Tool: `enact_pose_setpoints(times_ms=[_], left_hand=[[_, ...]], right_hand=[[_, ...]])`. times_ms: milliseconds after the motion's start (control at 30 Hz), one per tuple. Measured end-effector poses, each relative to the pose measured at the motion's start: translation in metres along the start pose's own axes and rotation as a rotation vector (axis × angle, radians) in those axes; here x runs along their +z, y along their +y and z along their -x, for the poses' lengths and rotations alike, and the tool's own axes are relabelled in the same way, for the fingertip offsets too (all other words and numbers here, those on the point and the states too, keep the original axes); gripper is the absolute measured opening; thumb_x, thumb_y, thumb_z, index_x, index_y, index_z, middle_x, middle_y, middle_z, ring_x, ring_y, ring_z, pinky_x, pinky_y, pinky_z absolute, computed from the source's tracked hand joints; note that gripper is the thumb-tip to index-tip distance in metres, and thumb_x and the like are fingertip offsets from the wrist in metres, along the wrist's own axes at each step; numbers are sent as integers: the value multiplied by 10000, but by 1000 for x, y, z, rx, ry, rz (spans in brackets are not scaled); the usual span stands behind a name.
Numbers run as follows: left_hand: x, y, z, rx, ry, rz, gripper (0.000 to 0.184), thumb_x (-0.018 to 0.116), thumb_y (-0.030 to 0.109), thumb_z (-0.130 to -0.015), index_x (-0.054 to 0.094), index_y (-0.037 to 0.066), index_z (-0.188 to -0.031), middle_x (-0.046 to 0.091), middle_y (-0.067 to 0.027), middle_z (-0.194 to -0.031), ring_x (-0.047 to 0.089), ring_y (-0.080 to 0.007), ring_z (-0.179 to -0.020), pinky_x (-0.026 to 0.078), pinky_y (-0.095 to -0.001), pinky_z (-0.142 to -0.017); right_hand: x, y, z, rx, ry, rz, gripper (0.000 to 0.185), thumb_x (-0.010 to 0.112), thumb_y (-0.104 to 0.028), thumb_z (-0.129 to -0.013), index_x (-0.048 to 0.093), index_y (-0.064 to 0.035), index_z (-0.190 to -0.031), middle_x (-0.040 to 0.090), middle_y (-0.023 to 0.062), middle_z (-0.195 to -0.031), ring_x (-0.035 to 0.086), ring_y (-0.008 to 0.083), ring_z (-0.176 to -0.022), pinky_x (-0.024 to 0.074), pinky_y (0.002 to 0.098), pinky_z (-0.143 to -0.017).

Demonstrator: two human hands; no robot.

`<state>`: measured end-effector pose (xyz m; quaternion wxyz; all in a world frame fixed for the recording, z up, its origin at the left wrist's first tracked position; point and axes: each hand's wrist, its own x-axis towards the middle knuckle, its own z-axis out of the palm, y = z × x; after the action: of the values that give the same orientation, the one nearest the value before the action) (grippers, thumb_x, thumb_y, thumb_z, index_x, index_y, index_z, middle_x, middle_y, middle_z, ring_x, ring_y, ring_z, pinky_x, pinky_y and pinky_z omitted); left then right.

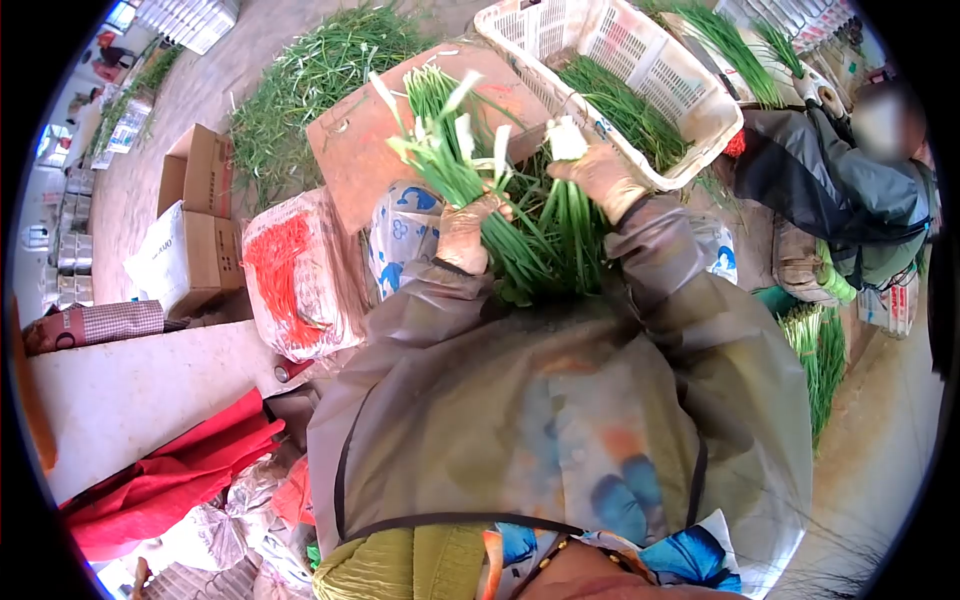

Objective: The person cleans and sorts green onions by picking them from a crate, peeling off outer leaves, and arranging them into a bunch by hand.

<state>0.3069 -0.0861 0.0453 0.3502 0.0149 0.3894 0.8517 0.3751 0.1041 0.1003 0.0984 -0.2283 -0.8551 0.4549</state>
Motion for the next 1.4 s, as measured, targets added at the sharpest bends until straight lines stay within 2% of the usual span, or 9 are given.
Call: enact_pose_setpoints(times_ms=[133,200,267,300,400,667,833,933,1400], left_hand=[[-21,0,-12,-63,55,-23,187,582,25,-780,524,29,-958,574,-115,-818,563,-206,-681,492,-330,-622],[-4,10,-4,-106,119,1,249,605,3,-758,552,23,-1000,604,-139,-827,596,-225,-696,508,-330,-604],[6,18,13,-81,42,-9,316,610,23,-763,542,24,-1071,612,-137,-876,602,-231,-760,510,-336,-647],[8,20,13,-63,-98,118,353,607,49,-772,516,30,-1113,610,-140,-915,604,-231,-790,509,-342,-674],[8,11,3,-75,-189,181,402,596,105,-792,479,35,-1170,607,-152,-966,604,-235,-840,506,-352,-715],[12,4,9,-235,-281,-139,464,502,271,-867,418,-35,-1206,570,-183,-1041,579,-264,-924,473,-365,-818],[22,9,14,-214,-240,-42,309,541,166,-839,517,-49,-1060,602,-141,-932,604,-239,-845,513,-345,-739],[26,8,15,-211,-280,-59,302,553,150,-834,516,-43,-1063,603,-134,-926,603,-230,-833,509,-336,-736],[8,11,14,-273,-412,-214,443,536,223,-851,411,-5,-1210,560,-135,-1051,587,-216,-871,494,-341,-750]], right_hand=[[-28,22,1,-49,-51,-618,319,663,-34,-686,609,-64,-999,611,24,-936,555,137,-811,423,250,-784],[-34,26,-5,111,160,-449,351,692,-115,-703,591,-68,-1036,629,24,-906,566,141,-822,448,266,-744],[-44,29,-10,174,364,272,317,673,-164,-740,597,-39,-1021,631,26,-894,560,135,-752,448,248,-704],[-46,20,-3,51,354,56,273,654,-132,-761,599,-23,-1005,632,29,-858,566,140,-715,445,244,-696],[-53,-14,22,-15,-178,-713,244,633,-54,-764,604,-11,-1003,630,34,-887,581,122,-754,462,245,-714],[-1,-23,6,-37,-242,-776,195,626,-89,-774,626,9,-943,638,67,-845,579,130,-718,465,248,-673],[11,-36,14,-45,-185,-719,268,659,-179,-764,615,21,-938,642,78,-767,587,138,-660,476,269,-619],[13,-24,7,183,-316,-666,223,672,-90,-735,592,20,-913,611,60,-775,573,132,-605,468,262,-420],[23,-7,-1,-26,-281,-644,224,677,-191,-718,641,-23,-861,633,59,-710,579,147,-653,456,278,-625]])
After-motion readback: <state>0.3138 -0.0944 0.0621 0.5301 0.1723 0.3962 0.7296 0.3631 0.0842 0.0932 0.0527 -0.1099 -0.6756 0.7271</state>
